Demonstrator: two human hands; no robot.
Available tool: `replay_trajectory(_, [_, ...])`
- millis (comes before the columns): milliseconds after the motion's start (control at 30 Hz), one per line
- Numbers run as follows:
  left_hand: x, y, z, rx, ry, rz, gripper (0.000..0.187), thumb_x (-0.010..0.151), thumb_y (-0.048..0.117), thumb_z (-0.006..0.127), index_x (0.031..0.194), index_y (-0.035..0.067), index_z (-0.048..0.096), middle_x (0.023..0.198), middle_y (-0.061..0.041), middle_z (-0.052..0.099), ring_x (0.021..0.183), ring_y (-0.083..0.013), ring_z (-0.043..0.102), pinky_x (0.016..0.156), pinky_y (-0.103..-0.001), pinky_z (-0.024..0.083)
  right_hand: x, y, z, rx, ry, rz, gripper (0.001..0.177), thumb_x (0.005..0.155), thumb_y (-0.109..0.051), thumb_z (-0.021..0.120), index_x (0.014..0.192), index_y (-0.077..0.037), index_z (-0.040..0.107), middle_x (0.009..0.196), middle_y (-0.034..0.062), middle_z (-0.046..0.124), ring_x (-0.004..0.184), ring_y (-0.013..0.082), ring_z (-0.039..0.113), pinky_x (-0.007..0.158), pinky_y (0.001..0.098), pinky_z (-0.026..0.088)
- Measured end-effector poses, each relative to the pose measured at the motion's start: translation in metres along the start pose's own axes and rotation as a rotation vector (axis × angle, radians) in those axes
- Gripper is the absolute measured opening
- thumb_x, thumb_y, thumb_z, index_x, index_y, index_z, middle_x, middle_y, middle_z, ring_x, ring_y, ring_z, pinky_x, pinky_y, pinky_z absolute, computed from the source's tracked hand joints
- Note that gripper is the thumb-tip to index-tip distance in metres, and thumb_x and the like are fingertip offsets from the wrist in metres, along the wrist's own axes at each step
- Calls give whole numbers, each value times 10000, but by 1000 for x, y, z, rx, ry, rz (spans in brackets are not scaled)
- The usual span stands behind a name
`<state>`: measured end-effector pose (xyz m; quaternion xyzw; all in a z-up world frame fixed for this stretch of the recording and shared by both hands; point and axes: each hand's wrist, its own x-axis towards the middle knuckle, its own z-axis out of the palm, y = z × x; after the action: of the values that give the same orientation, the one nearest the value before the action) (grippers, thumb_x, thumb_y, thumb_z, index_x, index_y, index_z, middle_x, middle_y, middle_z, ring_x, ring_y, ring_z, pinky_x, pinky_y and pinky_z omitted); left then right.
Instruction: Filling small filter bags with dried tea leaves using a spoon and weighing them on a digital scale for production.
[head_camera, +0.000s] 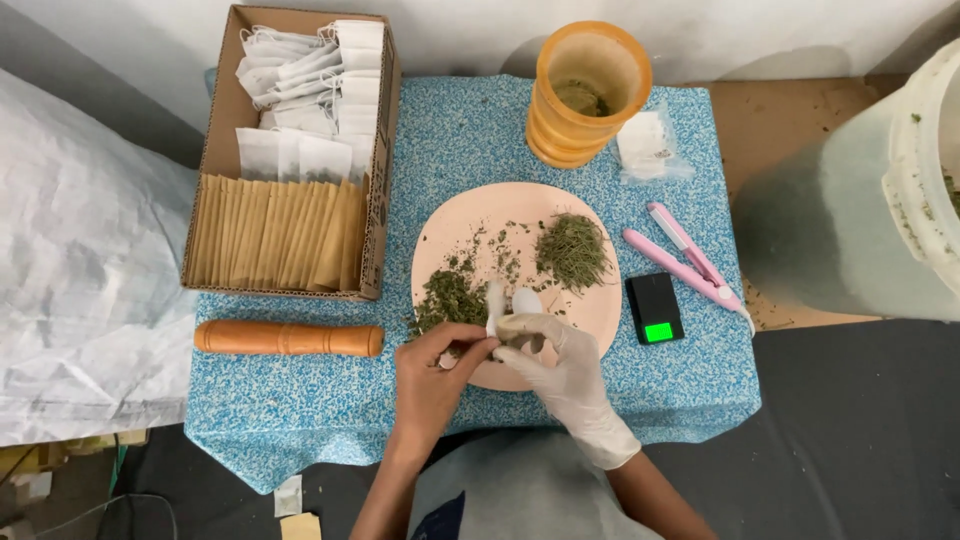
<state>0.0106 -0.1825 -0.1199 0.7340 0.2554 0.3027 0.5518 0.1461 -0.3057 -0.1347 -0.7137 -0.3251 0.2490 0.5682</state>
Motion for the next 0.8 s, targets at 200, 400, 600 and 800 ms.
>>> replay_trajectory(200, [11,3,3,-184,-63,-105,78,930,90,864,1006,69,865,898,-71,852,777,-133,758,653,-243,602,11,4,-17,267,-65,115,345,846,-35,917,1162,-95,793,976,93,863,932,188,820,888,315,645])
replay_trajectory(400, [26,20,2,-71,-120,29,101,967,56,826,1067,69,814,969,-65,817,813,-129,737,687,-230,604,22,-8,-15,447,18,136,276,808,103,884,1015,-42,774,926,113,795,804,216,800,831,346,719])
replay_trajectory(600, [15,3,21,177,2,-3,157,900,-50,752,1038,8,705,737,-205,699,621,-333,702,561,-453,576,9,3,-1,-148,243,-263,134,897,30,878,958,-69,812,916,87,812,845,239,836,808,345,676])
replay_trajectory(800, [24,5,14,153,-6,66,354,912,-131,655,1245,-14,634,961,-238,651,783,-383,698,663,-528,593,-5,19,15,-38,167,-319,90,988,49,761,1017,22,681,1067,62,765,1042,67,718,1073,236,558])
